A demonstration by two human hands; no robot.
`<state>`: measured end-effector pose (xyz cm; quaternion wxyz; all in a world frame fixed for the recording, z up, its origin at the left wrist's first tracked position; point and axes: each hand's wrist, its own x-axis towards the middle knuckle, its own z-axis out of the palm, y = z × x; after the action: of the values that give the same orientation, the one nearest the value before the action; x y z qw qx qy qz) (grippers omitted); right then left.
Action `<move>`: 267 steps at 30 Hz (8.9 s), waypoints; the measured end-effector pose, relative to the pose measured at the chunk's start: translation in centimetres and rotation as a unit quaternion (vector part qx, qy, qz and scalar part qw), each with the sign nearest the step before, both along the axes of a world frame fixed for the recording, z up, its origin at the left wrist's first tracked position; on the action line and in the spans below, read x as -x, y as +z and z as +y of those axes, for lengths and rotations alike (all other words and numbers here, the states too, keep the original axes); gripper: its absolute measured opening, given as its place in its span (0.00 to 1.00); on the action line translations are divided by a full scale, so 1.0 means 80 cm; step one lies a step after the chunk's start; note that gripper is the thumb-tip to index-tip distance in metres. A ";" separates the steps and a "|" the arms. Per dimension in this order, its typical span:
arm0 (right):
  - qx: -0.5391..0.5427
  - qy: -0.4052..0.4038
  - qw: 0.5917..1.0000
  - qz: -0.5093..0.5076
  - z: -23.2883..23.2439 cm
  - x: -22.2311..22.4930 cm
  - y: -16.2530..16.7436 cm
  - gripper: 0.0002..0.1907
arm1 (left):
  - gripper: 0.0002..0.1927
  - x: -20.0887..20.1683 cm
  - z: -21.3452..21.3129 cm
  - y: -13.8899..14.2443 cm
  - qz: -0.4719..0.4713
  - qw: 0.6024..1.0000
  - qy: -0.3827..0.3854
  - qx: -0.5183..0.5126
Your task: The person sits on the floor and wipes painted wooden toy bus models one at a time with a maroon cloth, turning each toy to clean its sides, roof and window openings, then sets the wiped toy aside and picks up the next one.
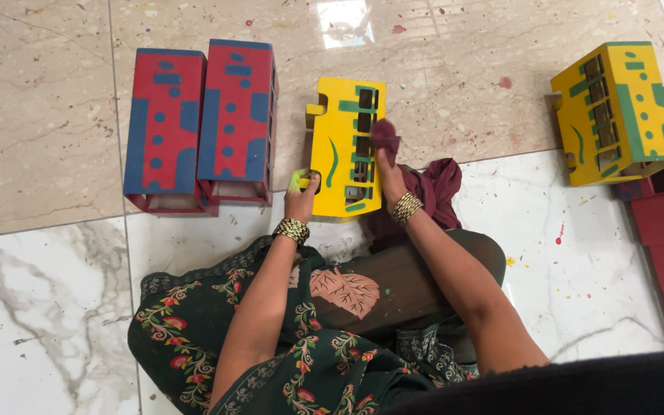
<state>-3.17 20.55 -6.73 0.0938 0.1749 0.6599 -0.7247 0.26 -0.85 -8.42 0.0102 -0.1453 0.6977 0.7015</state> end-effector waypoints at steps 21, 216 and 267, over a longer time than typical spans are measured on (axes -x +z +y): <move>0.253 0.037 0.967 -0.009 0.026 -0.004 0.019 0.39 | 0.15 0.003 0.002 0.003 0.059 0.997 -0.045 -0.034; -0.436 0.248 0.831 0.241 -0.093 0.035 0.075 0.18 | 0.44 0.022 -0.013 -0.010 0.037 0.977 0.019 -0.210; 0.018 -0.107 0.962 0.251 0.082 -0.029 0.049 0.22 | 0.35 0.001 -0.017 0.020 0.327 0.869 0.072 0.363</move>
<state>-0.85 27.10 -2.79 -0.1499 0.0549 0.6268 -0.7627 0.21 -2.21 -6.85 -0.3230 0.0493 0.8539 0.4050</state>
